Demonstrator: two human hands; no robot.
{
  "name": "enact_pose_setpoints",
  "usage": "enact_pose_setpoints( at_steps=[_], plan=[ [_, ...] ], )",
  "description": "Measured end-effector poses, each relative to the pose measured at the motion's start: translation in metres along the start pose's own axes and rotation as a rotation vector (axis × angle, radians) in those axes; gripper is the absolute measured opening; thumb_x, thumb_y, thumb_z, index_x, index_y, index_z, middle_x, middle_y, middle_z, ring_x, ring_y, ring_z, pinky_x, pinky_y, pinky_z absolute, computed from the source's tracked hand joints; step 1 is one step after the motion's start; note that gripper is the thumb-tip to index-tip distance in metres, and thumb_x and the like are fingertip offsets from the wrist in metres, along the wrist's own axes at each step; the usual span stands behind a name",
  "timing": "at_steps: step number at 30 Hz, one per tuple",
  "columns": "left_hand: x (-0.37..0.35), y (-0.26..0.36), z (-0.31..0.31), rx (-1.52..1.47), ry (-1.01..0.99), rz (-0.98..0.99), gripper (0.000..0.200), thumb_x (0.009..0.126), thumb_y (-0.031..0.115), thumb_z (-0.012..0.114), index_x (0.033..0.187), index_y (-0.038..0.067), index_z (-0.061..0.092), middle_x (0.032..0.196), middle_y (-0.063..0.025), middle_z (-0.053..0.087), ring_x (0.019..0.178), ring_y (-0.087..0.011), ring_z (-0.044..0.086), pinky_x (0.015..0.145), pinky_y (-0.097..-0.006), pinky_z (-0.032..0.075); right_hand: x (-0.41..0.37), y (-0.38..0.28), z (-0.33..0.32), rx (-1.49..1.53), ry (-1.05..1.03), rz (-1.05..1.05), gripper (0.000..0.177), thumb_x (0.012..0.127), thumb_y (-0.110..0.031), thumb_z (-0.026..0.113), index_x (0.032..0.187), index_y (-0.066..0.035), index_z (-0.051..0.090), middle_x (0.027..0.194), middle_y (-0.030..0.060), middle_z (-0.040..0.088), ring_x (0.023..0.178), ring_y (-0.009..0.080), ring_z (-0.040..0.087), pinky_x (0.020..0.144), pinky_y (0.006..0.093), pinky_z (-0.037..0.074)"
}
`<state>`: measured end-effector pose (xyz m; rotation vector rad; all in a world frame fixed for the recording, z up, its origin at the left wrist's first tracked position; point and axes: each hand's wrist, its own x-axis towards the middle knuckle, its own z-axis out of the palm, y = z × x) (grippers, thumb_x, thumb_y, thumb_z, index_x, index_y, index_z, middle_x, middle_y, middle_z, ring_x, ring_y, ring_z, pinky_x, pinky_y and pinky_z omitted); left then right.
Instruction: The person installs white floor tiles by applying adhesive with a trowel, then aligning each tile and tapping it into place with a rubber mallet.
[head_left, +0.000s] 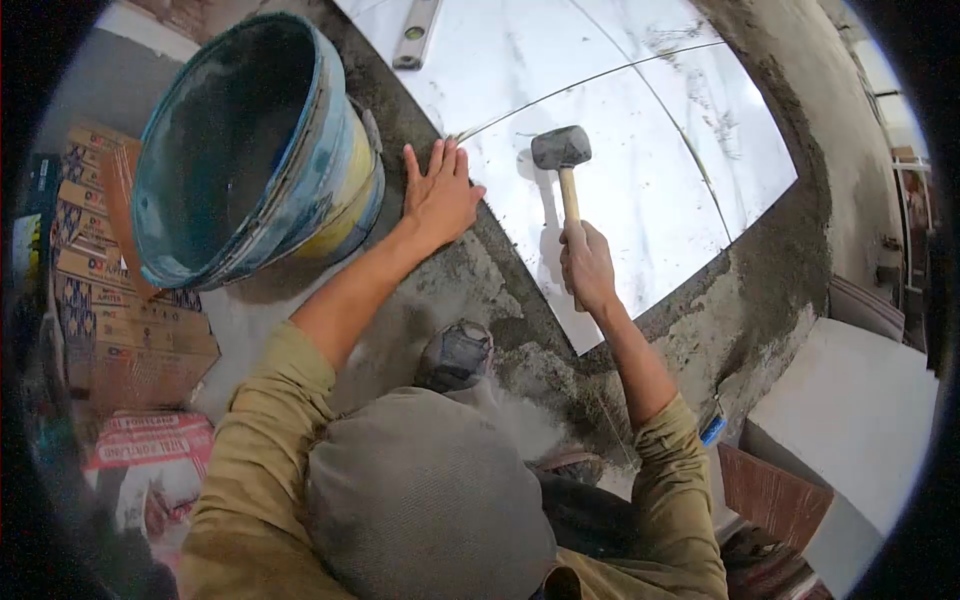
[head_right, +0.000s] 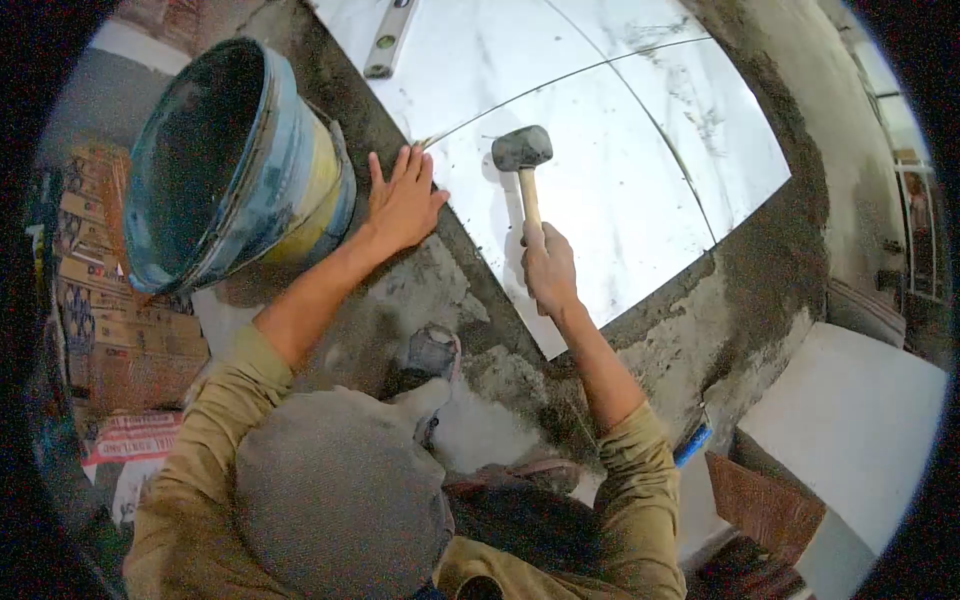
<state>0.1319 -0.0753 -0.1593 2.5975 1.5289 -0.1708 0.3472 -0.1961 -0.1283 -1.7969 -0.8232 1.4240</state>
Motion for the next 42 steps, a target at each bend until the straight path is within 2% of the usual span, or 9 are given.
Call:
enact_pose_setpoints(
  at_steps=[7,9,12,24,30,33,35,38,42],
  plan=[
    [0.001,0.002,0.005,0.038,0.021,-0.005,0.066,0.099,0.042,0.039,0.145,-0.006,0.032,0.153,-0.0217,0.03,0.145,-0.0343,0.023,0.115,-0.061,0.008,0.017,0.021,0.011,-0.16,0.035,-0.125,0.039,0.098,-0.038,0.041,0.081,-0.004,0.049,0.056,0.0002,0.043,0.041,0.0115,0.04,0.037,0.0295,0.034],
    [0.0,0.001,0.008,0.028,0.065,0.003,0.066,0.099,0.042,0.039,0.145,-0.006,0.032,0.153,-0.0218,0.03,0.145,-0.0342,0.023,0.115,-0.0609,0.008,0.018,0.02,0.011,-0.205,0.015,-0.071,0.049,0.098,-0.041,0.042,0.079,0.002,0.055,0.059,0.0112,0.053,0.056,0.0226,0.053,0.055,0.039,0.042],
    [0.001,0.004,0.006,0.028,0.043,-0.007,0.066,0.1,0.041,0.038,0.145,-0.006,0.032,0.153,-0.0219,0.03,0.145,-0.0342,0.022,0.115,-0.0607,0.008,0.019,0.023,0.016,-0.212,0.07,-0.18,0.043,0.098,-0.04,0.041,0.079,-0.003,0.051,0.057,0.0024,0.046,0.043,0.0125,0.042,0.041,0.0315,0.036],
    [0.005,0.003,-0.017,0.082,-0.134,0.006,0.063,0.101,0.039,0.032,0.146,-0.005,0.029,0.156,-0.0197,0.026,0.147,-0.0323,0.017,0.115,-0.0616,0.0,-0.005,-0.004,-0.002,-0.19,0.009,-0.027,0.046,0.097,-0.041,0.048,0.078,0.0,0.057,0.059,0.008,0.054,0.053,0.0169,0.054,0.051,0.0334,0.042],
    [-0.045,-0.001,-0.143,-0.225,0.147,0.145,0.058,0.094,0.033,0.055,0.143,0.006,0.041,0.149,-0.0231,0.036,0.14,-0.036,0.03,0.112,-0.0561,0.026,-0.083,-0.045,-0.079,-0.415,-0.049,-0.117,0.027,0.09,-0.026,0.068,0.083,-0.001,0.06,0.059,0.0057,0.053,0.055,0.0115,0.051,0.051,0.0317,0.041],
    [-0.062,-0.036,-0.249,-0.633,0.552,0.093,0.035,0.094,0.024,0.057,0.125,0.007,0.059,0.107,-0.0127,0.068,0.094,-0.02,0.067,0.088,-0.0316,0.05,-0.131,-0.059,-0.126,-0.754,-0.028,-0.142,0.021,0.088,-0.021,0.066,0.084,-0.001,0.059,0.062,0.01,0.057,0.058,0.0174,0.056,0.054,0.0353,0.044],
    [-0.041,-0.139,-0.273,-0.504,0.382,-0.208,0.031,0.097,0.02,0.049,0.123,0.006,0.059,0.108,-0.0111,0.069,0.098,-0.0202,0.065,0.097,-0.0299,0.044,-0.169,-0.059,-0.153,-1.051,-0.053,-0.231,0.014,0.085,-0.013,0.064,0.08,-0.001,0.059,0.064,0.012,0.058,0.062,0.0236,0.061,0.056,0.0395,0.045],
    [0.017,-0.287,-0.209,-0.341,0.017,-0.035,0.038,0.096,0.023,0.047,0.13,0.007,0.056,0.108,-0.013,0.066,0.097,-0.0194,0.064,0.085,-0.0328,0.051,-0.221,-0.079,-0.159,-1.541,-0.16,-0.1,0.008,0.075,-0.011,0.064,0.083,-0.008,0.065,0.081,0.0117,0.063,0.077,0.0303,0.066,0.066,0.0433,0.052],
    [0.027,-0.326,-0.114,-0.161,-0.19,0.075,0.038,0.095,0.022,0.047,0.128,0.005,0.056,0.106,-0.014,0.066,0.095,-0.0213,0.064,0.084,-0.0341,0.051,-0.289,-0.076,-0.149,-1.596,-0.14,-0.087,0.005,0.074,-0.007,0.062,0.075,-0.009,0.066,0.077,0.0084,0.058,0.079,0.0276,0.061,0.068,0.0405,0.048]
  ],
)
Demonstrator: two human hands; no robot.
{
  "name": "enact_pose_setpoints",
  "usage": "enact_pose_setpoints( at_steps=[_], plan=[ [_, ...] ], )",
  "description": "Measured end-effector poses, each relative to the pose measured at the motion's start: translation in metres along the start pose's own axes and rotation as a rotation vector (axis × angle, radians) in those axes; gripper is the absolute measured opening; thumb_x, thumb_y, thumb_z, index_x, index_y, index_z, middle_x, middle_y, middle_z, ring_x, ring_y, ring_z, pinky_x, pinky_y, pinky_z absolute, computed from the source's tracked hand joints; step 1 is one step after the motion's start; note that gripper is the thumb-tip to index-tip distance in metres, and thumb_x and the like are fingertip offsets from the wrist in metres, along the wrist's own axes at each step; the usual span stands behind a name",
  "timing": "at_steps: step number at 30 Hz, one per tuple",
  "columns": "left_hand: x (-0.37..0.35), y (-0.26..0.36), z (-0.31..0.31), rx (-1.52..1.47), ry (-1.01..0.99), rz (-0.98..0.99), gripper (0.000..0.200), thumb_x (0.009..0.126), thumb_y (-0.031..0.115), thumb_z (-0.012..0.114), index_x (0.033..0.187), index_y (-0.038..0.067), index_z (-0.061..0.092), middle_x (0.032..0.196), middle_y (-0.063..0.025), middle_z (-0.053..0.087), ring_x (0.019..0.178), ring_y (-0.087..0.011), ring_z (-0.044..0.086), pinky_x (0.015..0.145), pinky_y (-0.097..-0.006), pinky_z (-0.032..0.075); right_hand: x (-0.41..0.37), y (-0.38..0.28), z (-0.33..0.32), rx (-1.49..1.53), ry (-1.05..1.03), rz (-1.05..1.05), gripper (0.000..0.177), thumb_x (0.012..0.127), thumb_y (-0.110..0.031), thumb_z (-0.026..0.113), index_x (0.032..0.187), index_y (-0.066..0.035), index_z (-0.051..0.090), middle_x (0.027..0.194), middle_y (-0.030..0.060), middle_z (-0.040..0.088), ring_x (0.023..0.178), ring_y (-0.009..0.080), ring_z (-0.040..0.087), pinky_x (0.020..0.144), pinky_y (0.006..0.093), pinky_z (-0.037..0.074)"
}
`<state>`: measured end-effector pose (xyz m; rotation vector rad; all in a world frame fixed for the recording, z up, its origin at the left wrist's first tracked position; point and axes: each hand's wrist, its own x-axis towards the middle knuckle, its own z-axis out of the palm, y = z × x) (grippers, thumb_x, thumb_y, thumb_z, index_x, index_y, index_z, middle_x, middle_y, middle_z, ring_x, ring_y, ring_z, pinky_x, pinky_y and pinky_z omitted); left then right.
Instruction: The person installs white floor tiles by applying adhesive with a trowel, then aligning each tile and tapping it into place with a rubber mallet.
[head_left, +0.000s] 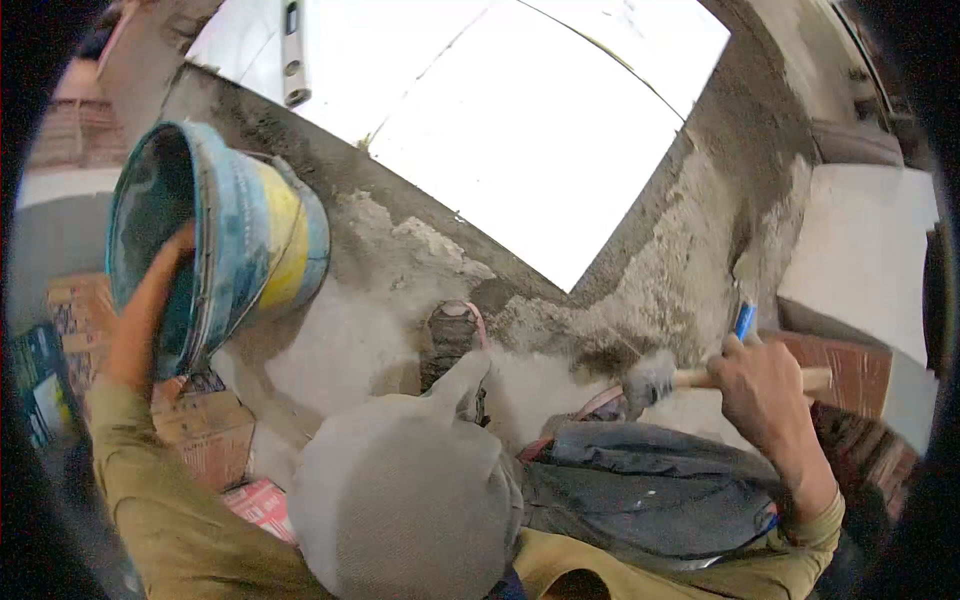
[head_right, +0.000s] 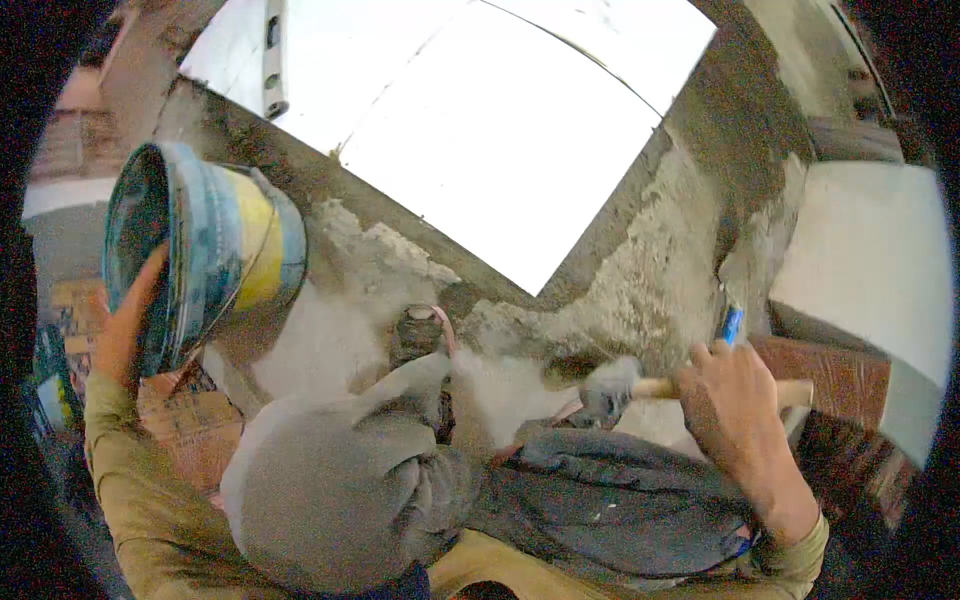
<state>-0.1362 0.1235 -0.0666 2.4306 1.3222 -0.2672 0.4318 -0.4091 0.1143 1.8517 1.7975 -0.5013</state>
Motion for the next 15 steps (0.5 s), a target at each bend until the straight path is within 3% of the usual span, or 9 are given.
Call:
enact_pose_setpoints(
  at_steps=[2,4,10,15],
  plan=[
    [0.002,-0.015,0.013,0.026,-0.017,0.01,0.038,0.094,0.021,0.048,0.127,0.004,0.057,0.106,-0.0146,0.066,0.094,-0.0223,0.064,0.084,-0.0348,0.051,-0.024,-0.007,-0.001,0.076,-0.172,0.061,0.005,0.075,-0.009,0.061,0.072,-0.01,0.065,0.079,0.0071,0.059,0.087,0.0257,0.061,0.071,0.0385,0.048],
    [-0.005,-0.026,0.02,0.042,-0.019,0.02,0.038,0.093,0.02,0.048,0.126,0.003,0.057,0.105,-0.0151,0.065,0.093,-0.0233,0.063,0.083,-0.0355,0.051,-0.042,-0.012,0.0,0.1,-0.219,0.1,0.005,0.076,-0.009,0.06,0.073,-0.009,0.065,0.08,0.0082,0.059,0.086,0.0263,0.061,0.072,0.0384,0.048],
    [0.001,-0.042,0.021,0.087,0.001,0.042,0.039,0.09,0.019,0.049,0.123,0.001,0.058,0.103,-0.0168,0.065,0.09,-0.0262,0.063,0.082,-0.0376,0.05,-0.055,-0.005,0.008,0.26,-0.219,0.198,0.003,0.074,-0.01,0.061,0.075,-0.008,0.063,0.08,0.0089,0.059,0.082,0.0287,0.061,0.072,0.0415,0.049],
    [-0.012,-0.05,0.008,0.14,0.037,0.066,0.039,0.088,0.017,0.05,0.121,-0.001,0.059,0.102,-0.0182,0.064,0.088,-0.0287,0.063,0.08,-0.0393,0.05,-0.057,-0.001,0.008,0.219,-0.043,0.274,0.006,0.077,-0.011,0.059,0.076,-0.007,0.064,0.078,0.0107,0.06,0.078,0.0293,0.063,0.068,0.0422,0.051]
  ],
)
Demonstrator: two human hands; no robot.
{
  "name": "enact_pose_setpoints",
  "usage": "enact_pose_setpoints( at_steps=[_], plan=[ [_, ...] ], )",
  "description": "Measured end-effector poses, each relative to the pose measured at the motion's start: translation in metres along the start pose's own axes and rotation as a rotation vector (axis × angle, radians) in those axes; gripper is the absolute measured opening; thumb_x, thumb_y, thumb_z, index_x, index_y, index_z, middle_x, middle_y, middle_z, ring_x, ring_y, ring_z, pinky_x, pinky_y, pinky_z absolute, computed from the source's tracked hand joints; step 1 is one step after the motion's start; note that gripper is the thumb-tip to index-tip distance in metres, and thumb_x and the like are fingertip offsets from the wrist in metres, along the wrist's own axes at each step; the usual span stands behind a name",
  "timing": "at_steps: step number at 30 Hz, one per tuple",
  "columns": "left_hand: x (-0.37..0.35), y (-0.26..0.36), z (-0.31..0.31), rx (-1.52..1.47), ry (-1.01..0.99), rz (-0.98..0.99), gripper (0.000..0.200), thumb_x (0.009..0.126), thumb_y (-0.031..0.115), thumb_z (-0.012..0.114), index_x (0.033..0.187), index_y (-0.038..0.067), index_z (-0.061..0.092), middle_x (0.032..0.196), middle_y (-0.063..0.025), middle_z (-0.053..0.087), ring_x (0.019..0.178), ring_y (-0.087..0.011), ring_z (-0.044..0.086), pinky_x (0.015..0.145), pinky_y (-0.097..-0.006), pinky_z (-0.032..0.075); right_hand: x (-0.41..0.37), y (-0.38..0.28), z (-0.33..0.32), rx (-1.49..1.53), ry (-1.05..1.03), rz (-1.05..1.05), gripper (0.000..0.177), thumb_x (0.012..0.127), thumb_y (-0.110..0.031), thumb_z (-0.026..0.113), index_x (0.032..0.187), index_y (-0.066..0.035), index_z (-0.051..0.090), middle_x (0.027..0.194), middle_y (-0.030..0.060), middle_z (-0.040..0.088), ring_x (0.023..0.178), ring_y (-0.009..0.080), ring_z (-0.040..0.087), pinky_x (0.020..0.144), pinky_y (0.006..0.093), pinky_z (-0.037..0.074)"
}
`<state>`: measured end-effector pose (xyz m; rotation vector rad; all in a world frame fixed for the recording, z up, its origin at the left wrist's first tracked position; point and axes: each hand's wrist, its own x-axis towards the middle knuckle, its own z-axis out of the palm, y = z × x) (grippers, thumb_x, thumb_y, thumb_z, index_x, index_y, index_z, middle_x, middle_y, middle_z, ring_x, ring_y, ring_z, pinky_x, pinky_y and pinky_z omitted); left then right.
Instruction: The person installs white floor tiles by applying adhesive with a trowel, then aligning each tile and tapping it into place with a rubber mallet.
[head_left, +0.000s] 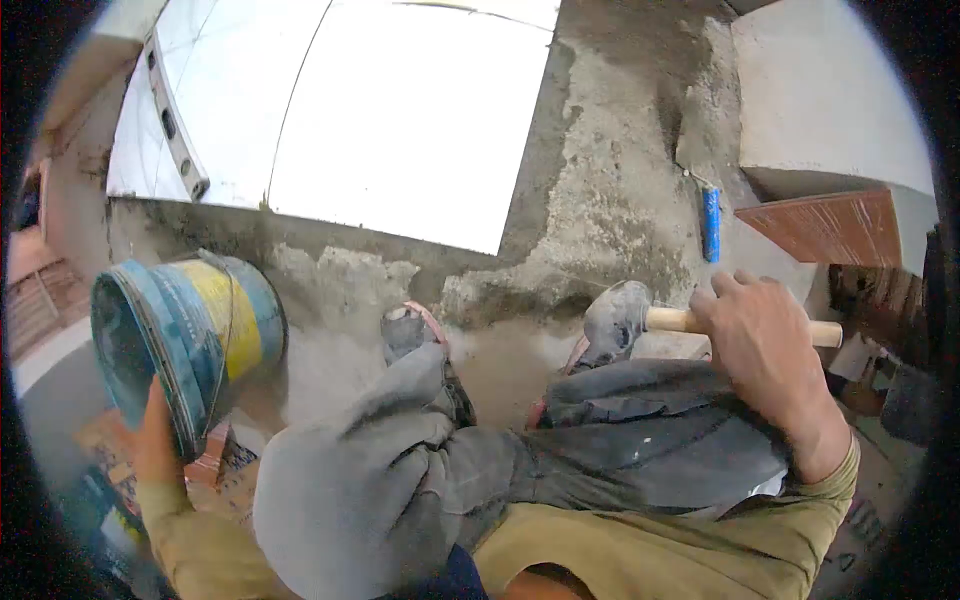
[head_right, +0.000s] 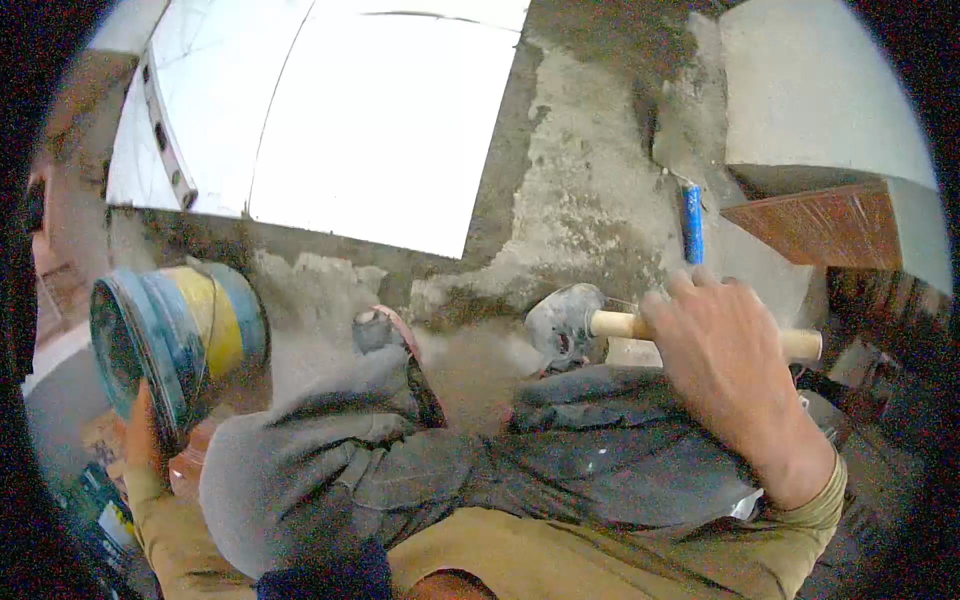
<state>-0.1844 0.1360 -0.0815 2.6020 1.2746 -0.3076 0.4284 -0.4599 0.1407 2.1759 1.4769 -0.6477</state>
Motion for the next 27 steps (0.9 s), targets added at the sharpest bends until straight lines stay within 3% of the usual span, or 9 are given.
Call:
enact_pose_setpoints(
  at_steps=[12,14,16,18,20,22,23,25,27],
  plan=[
    [-0.046,-0.027,-0.028,0.233,0.287,0.09,0.039,0.083,0.013,0.052,0.115,-0.006,0.061,0.098,-0.0215,0.062,0.083,-0.0346,0.062,0.077,-0.0435,0.049,-0.016,0.028,-0.004,0.14,0.007,-0.192,0.011,0.078,-0.015,0.059,0.075,-0.01,0.068,0.072,0.0106,0.063,0.07,0.029,0.066,0.06,0.0424,0.052],
    [-0.067,0.042,-0.04,0.125,0.156,-0.217,0.036,0.083,0.013,0.049,0.111,-0.006,0.062,0.095,-0.0256,0.063,0.091,-0.0404,0.061,0.083,-0.0442,0.047,-0.017,0.029,-0.004,0.155,0.061,-0.235,0.013,0.079,-0.017,0.06,0.072,-0.009,0.068,0.07,0.0115,0.064,0.067,0.0292,0.067,0.057,0.0425,0.052],
    [-0.078,0.058,-0.042,0.235,0.274,-0.214,0.033,0.084,0.013,0.049,0.107,-0.005,0.063,0.092,-0.0253,0.063,0.091,-0.0395,0.061,0.083,-0.0432,0.046,-0.019,0.03,-0.003,0.187,0.11,-0.231,0.013,0.079,-0.018,0.06,0.073,-0.011,0.069,0.069,0.0115,0.064,0.066,0.0296,0.067,0.057,0.042,0.051],
    [-0.079,0.073,-0.079,0.135,0.225,-0.242,0.03,0.084,0.017,0.051,0.104,-0.004,0.061,0.094,-0.0235,0.063,0.088,-0.0362,0.061,0.08,-0.0432,0.046,-0.018,0.032,-0.005,0.159,0.081,-0.239,0.013,0.079,-0.017,0.059,0.073,-0.01,0.069,0.069,0.012,0.064,0.066,0.03,0.067,0.057,0.0423,0.051],
    [-0.047,0.104,-0.136,-0.216,0.415,-0.188,0.032,0.083,0.021,0.053,0.105,-0.001,0.061,0.083,-0.0149,0.062,0.076,-0.0249,0.059,0.067,-0.0371,0.046,-0.015,0.034,-0.006,0.118,0.043,-0.246,0.013,0.079,-0.017,0.059,0.072,-0.01,0.068,0.069,0.0125,0.064,0.066,0.0304,0.066,0.058,0.0426,0.052],
    [0.0,0.14,-0.191,-0.666,0.367,-0.163,0.031,0.077,0.021,0.052,0.102,0.007,0.062,0.074,0.0019,0.048,0.065,-0.0072,0.044,0.056,-0.0234,0.033,-0.008,0.036,-0.004,0.152,-0.027,-0.184,0.011,0.078,-0.016,0.06,0.074,-0.01,0.068,0.069,0.0125,0.065,0.067,0.0314,0.066,0.06,0.0434,0.052],
    [0.035,0.157,-0.217,-0.598,0.235,-0.133,0.033,0.075,0.018,0.051,0.104,0.005,0.06,0.077,0.0002,0.047,0.065,-0.0101,0.045,0.056,-0.0259,0.034,-0.001,0.036,-0.006,0.134,-0.025,-0.19,0.011,0.078,-0.016,0.06,0.074,-0.01,0.068,0.069,0.0125,0.065,0.067,0.0314,0.066,0.06,0.0434,0.052],
    [0.099,0.257,-0.231,-0.341,0.292,0.125,0.064,0.073,0.014,0.055,0.137,0.007,0.05,0.103,-0.0094,0.057,0.089,-0.0207,0.055,0.081,-0.0303,0.046,0.012,0.033,-0.008,0.103,-0.15,-0.121,0.012,0.073,-0.013,0.063,0.083,-0.012,0.07,0.074,0.0106,0.065,0.073,0.0312,0.066,0.064,0.0444,0.052],
    [0.164,0.338,-0.218,-0.492,-0.038,0.066,0.085,0.073,0.013,0.061,0.152,0.013,0.029,0.122,-0.0146,0.054,0.109,-0.0212,0.053,0.095,-0.0303,0.042,0.021,0.032,-0.007,0.125,-0.092,-0.1,0.01,0.073,-0.013,0.063,0.08,-0.012,0.07,0.072,0.0112,0.065,0.071,0.0322,0.066,0.063,0.0448,0.052]
  ],
)
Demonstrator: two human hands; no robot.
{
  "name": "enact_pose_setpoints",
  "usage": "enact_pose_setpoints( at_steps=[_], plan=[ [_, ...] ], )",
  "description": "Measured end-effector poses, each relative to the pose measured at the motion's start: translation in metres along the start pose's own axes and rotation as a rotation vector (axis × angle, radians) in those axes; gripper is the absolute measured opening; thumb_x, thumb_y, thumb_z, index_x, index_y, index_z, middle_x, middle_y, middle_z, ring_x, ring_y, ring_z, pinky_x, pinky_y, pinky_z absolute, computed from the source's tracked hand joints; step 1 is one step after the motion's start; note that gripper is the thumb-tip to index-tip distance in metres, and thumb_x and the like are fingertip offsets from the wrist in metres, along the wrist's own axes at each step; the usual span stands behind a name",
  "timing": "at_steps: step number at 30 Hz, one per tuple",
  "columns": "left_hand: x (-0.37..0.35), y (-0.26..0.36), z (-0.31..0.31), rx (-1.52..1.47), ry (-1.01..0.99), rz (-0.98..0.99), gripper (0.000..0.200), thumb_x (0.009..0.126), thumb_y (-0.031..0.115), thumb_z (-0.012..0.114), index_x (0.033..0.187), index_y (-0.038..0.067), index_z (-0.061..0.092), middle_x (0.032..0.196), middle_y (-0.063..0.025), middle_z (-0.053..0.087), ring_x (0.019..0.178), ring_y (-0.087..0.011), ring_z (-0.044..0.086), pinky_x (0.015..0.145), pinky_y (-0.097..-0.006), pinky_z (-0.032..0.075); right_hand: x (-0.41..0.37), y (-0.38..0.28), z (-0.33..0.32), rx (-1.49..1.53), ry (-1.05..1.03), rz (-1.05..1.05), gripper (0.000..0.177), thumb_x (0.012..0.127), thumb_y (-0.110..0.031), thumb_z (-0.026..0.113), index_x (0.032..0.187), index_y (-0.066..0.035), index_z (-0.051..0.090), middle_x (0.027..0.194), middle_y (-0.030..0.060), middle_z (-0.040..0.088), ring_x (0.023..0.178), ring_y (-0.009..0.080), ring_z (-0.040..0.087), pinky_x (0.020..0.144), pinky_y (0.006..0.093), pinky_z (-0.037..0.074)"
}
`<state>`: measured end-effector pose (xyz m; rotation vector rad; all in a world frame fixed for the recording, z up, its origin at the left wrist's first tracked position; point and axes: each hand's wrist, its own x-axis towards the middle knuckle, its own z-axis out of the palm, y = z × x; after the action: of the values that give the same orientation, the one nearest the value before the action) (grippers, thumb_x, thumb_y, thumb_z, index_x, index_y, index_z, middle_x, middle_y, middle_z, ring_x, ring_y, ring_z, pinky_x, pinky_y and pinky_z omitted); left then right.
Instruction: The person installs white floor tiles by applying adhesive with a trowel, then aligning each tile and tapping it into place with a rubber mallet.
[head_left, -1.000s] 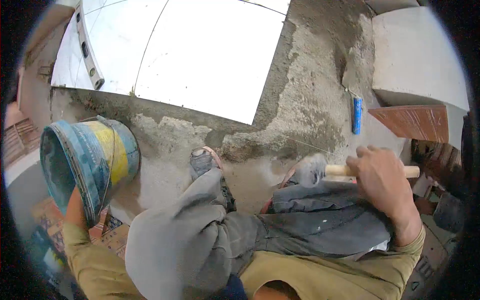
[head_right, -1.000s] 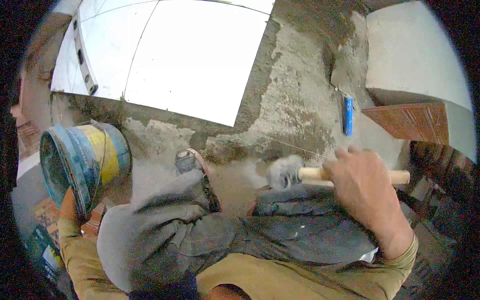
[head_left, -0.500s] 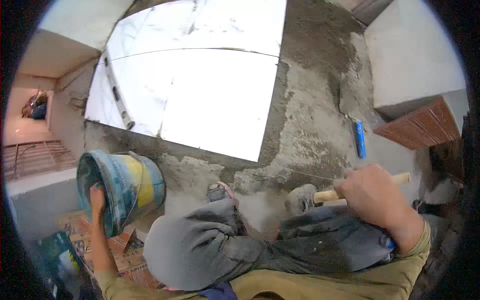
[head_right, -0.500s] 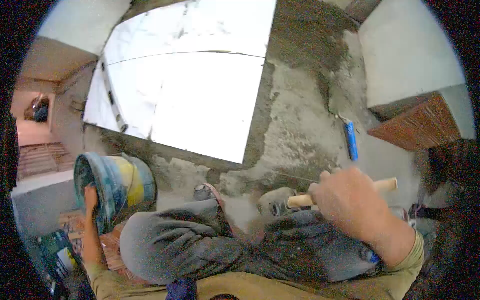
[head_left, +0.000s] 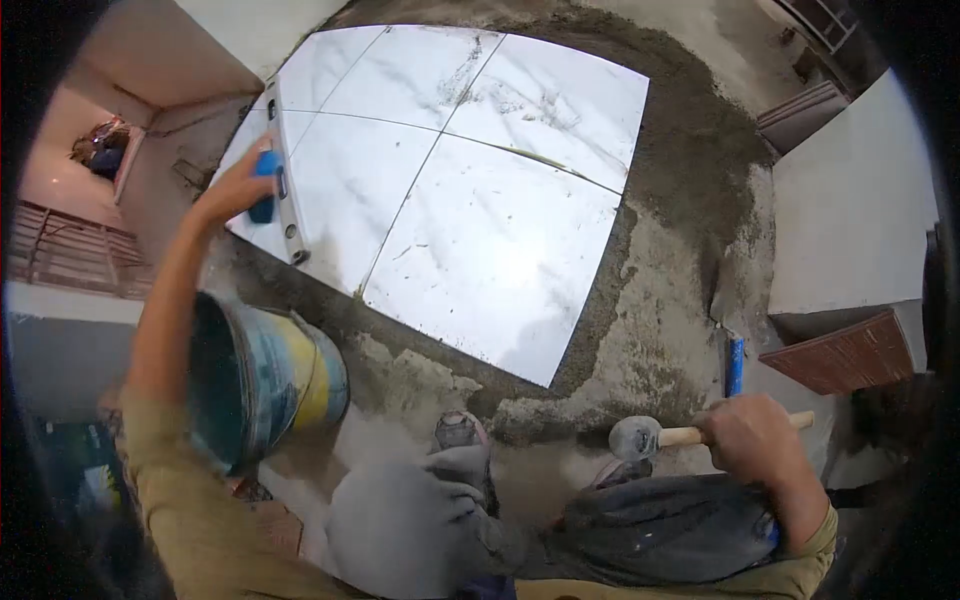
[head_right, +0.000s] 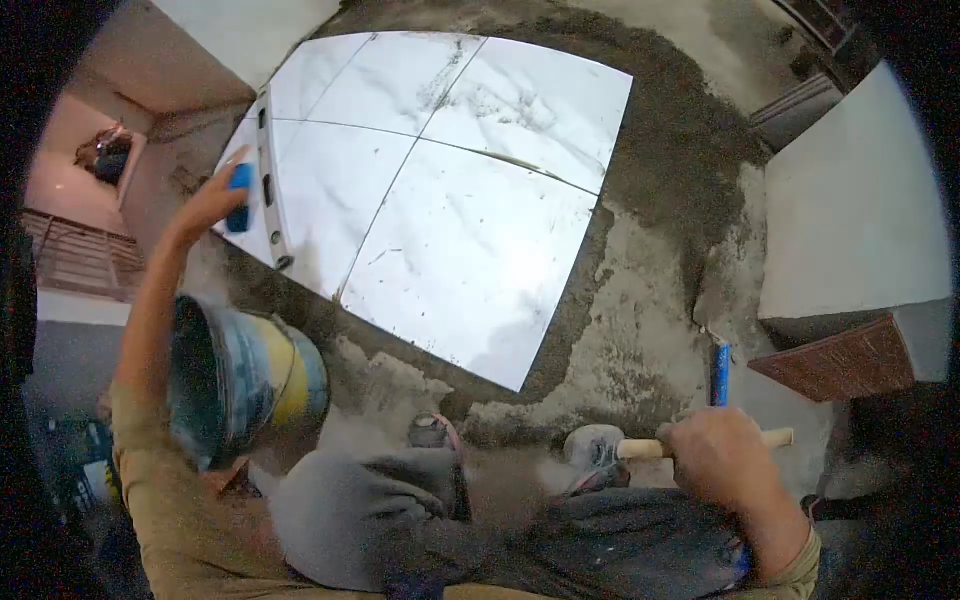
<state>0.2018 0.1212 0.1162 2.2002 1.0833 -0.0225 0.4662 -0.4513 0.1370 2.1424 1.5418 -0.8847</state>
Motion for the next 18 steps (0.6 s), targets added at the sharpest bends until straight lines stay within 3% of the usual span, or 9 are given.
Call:
enact_pose_setpoints(
  at_steps=[1,2,4,6,7,9,12,14,18],
  plan=[
    [0.067,-0.038,0.026,0.035,-0.005,0.19,0.088,0.072,0.015,0.064,0.151,0.008,0.027,0.111,-0.0137,0.059,0.101,-0.0216,0.056,0.091,-0.0304,0.045,0.003,-0.001,0.0,0.031,0.063,0.004,0.007,0.073,-0.012,0.063,0.077,-0.011,0.069,0.071,0.0118,0.064,0.07,0.0332,0.066,0.062,0.0452,0.052],
    [0.097,-0.022,0.056,0.144,-0.017,0.105,0.082,0.071,0.018,0.066,0.145,0.002,0.034,0.104,-0.0145,0.064,0.098,-0.0262,0.061,0.089,-0.034,0.048,0.005,-0.003,-0.004,0.027,0.062,0.022,0.007,0.073,-0.012,0.063,0.077,-0.011,0.069,0.071,0.0118,0.064,0.07,0.0332,0.066,0.062,0.0452,0.052],
    [0.189,-0.054,0.122,0.303,0.259,0.118,0.071,0.071,0.021,0.067,0.135,0.001,0.046,0.102,-0.0168,0.067,0.098,-0.0315,0.064,0.088,-0.0378,0.051,0.007,-0.004,-0.014,0.009,-0.013,0.18,0.008,0.072,-0.011,0.064,0.078,-0.011,0.069,0.075,0.0123,0.064,0.073,0.0332,0.065,0.065,0.0459,0.051],
    [0.261,-0.094,0.17,0.261,0.369,0.132,0.056,0.077,0.033,0.068,0.128,0.012,0.058,0.116,-0.02,0.064,0.105,-0.0414,0.061,0.093,-0.0431,0.049,0.003,-0.002,-0.018,0.025,0.006,0.268,0.008,0.073,-0.011,0.064,0.078,-0.01,0.069,0.077,0.0124,0.064,0.074,0.0334,0.064,0.066,0.0458,0.05],
    [0.261,-0.083,0.185,0.251,0.358,0.134,0.056,0.077,0.033,0.068,0.128,0.012,0.058,0.116,-0.02,0.064,0.105,-0.0414,0.061,0.093,-0.0431,0.049,0.0,0.001,-0.019,0.046,0.029,0.339,0.007,0.073,-0.011,0.064,0.078,-0.01,0.069,0.079,0.0124,0.064,0.076,0.0335,0.064,0.067,0.0458,0.05],
    [0.255,-0.055,0.218,0.306,0.618,-0.217,0.043,0.081,0.036,0.068,0.119,0.015,0.065,0.11,-0.0173,0.063,0.106,-0.0369,0.06,0.092,-0.0433,0.05,-0.006,0.008,-0.017,0.065,0.043,0.403,0.007,0.075,-0.012,0.064,0.079,-0.009,0.069,0.078,0.0125,0.063,0.077,0.034,0.064,0.068,0.0453,0.05],
    [0.265,-0.036,0.251,0.134,0.647,-0.277,0.036,0.087,0.032,0.063,0.116,0.013,0.067,0.114,-0.0139,0.058,0.115,-0.0331,0.053,0.093,-0.0472,0.047,-0.011,0.027,-0.001,0.067,0.069,0.477,0.008,0.078,-0.013,0.063,0.079,-0.008,0.069,0.078,0.0135,0.063,0.077,0.0355,0.063,0.069,0.045,0.049],
    [0.257,-0.012,0.283,0.132,0.628,-0.208,0.033,0.088,0.032,0.063,0.114,0.012,0.069,0.112,-0.0139,0.059,0.113,-0.0319,0.053,0.09,-0.0463,0.048,-0.014,0.034,0.008,-0.017,0.188,0.499,0.005,0.07,-0.01,0.065,0.074,-0.008,0.067,0.07,0.0141,0.06,0.07,0.0372,0.06,0.064,0.0479,0.046],
    [0.221,0.067,0.372,0.015,0.582,0.213,0.035,0.084,0.031,0.068,0.111,0.008,0.07,0.102,-0.0139,0.059,0.101,-0.0321,0.056,0.086,-0.0432,0.049,-0.002,0.042,0.001,0.048,0.129,0.389,0.006,0.071,-0.011,0.064,0.076,-0.009,0.067,0.072,0.0131,0.061,0.072,0.0358,0.061,0.064,0.0476,0.046]
  ],
)
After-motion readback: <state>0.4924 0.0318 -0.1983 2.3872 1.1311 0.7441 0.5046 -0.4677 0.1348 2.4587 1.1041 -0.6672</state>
